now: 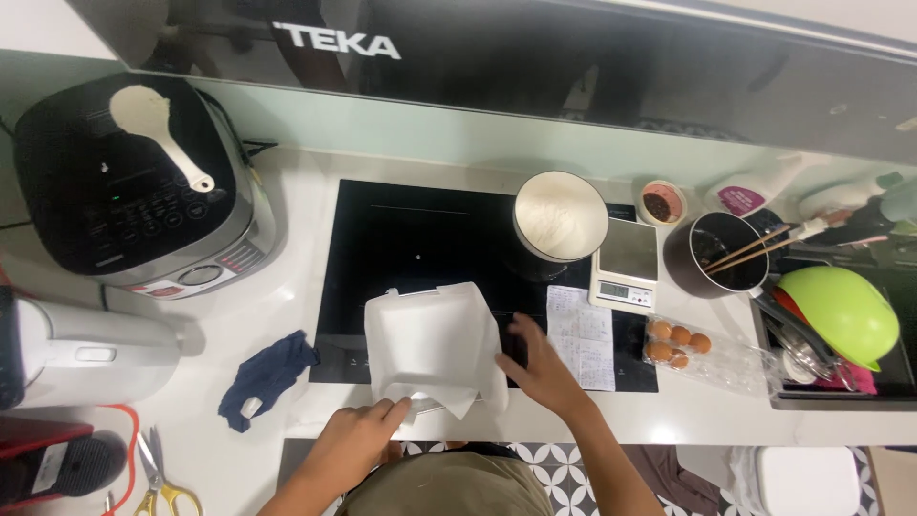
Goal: Prepare a metal baking pan by cutting and fitting parchment paper inside it.
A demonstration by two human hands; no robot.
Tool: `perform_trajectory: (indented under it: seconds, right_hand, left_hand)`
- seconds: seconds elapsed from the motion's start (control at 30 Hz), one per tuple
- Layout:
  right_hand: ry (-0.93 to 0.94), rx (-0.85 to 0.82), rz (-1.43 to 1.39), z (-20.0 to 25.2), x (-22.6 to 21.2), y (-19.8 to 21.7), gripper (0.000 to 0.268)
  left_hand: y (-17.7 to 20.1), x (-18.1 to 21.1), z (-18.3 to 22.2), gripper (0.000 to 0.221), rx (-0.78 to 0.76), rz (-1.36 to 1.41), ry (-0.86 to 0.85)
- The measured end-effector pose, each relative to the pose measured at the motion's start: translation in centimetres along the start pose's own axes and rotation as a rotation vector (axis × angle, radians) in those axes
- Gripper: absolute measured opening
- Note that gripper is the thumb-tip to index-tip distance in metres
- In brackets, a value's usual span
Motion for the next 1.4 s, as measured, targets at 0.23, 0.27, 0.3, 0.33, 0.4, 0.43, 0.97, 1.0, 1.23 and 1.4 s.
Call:
perform_trajectory:
  seconds: [0.23, 0.27, 0.3, 0.33, 0.4, 0.43, 0.97, 1.0, 1.23, 1.4]
  right_hand:
    - [-0.282, -0.406, -0.202, 1.7, 4.5, -3.5, 0.051]
    - [-0.261, -0.399, -0.305, 1.8, 5.4, -4.0, 0.042]
    - [-0.257, -0.396, -0.303, 1.9, 4.8, -3.7, 0.042]
    - [-0.221, -0.357, -0.369, 1.9, 4.0, -3.3, 0.036]
    - [-0.185, -0.312, -0.43, 2.0, 3.4, -2.9, 0.03]
    - [-0.226, -0.271, -0.409, 2.0, 3.7, -2.8, 0.028]
    - [-0.221, -0.087, -0.016, 4.5, -3.5, 0.8, 0.045]
    - [-0.221, -0.085, -0.016, 4.0, -3.5, 1.4, 0.045]
    - [-0.005, -0.449, -0.119, 3.7, -2.2, 2.0, 0.027]
    - [0.012, -0.598, -0.059, 3.6, -3.0, 2.4, 0.042]
  left_hand:
    - [-0.7, 1.9, -4.9, 0.033, 0.276, -0.023, -0.091]
    - [-1.1, 2.1, -6.1, 0.024, 0.297, -0.025, -0.107]
    - [-1.2, 2.3, -7.1, 0.024, 0.301, -0.028, -0.111]
    - [-1.4, 2.9, -8.1, 0.038, 0.304, 0.01, -0.187]
    - [-2.0, 3.5, -9.5, 0.052, 0.309, 0.049, -0.27]
    - [-3.8, 2.8, -10.3, 0.051, 0.026, 0.085, -0.125]
    - [-6.9, 2.1, -10.9, 0.055, -0.259, 0.087, 0.099]
    - [-6.2, 2.1, -11.1, 0.055, -0.258, 0.086, 0.098]
    - [-5.9, 2.0, -10.4, 0.061, -0.234, 0.034, -0.015]
    - [-6.2, 2.8, -10.6, 0.084, -0.29, 0.089, -0.018]
Point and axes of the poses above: each hand's wrist, its own z-axis away from the middle knuckle, its own y-axis out of the back of the hand, x = y × z, the point moved 5 cm from there along -z, towards the middle knuckle, and after that the axes turned 13 degrees about -y, right-handed, at the moved point
